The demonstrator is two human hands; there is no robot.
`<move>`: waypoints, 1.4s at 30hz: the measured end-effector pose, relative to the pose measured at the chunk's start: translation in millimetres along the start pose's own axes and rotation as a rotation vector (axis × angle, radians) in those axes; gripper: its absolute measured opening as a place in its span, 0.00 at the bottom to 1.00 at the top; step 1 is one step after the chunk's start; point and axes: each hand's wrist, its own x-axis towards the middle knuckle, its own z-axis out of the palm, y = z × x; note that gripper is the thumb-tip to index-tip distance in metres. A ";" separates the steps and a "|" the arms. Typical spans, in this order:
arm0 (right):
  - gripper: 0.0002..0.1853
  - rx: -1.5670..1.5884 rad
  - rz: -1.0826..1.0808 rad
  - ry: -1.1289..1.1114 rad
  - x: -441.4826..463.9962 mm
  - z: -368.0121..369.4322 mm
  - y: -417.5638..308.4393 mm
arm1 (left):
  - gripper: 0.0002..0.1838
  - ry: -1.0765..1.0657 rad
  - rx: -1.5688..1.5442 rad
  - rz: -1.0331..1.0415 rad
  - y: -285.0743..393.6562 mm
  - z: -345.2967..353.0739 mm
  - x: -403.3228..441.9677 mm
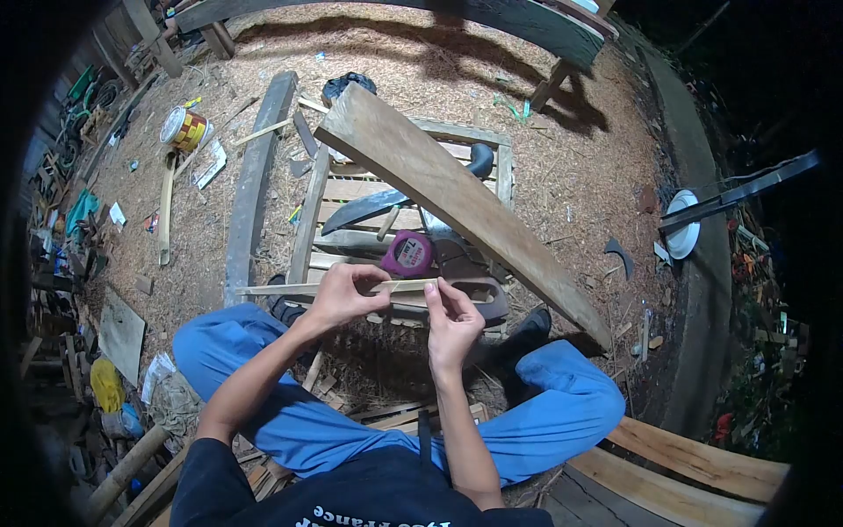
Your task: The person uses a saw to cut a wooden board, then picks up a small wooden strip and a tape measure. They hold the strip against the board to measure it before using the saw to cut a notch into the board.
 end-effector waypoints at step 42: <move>0.46 -0.965 -0.944 -0.501 190.1 -88.6 -2.5 | 0.08 0.165 0.299 0.473 56.3 -7.4 51.4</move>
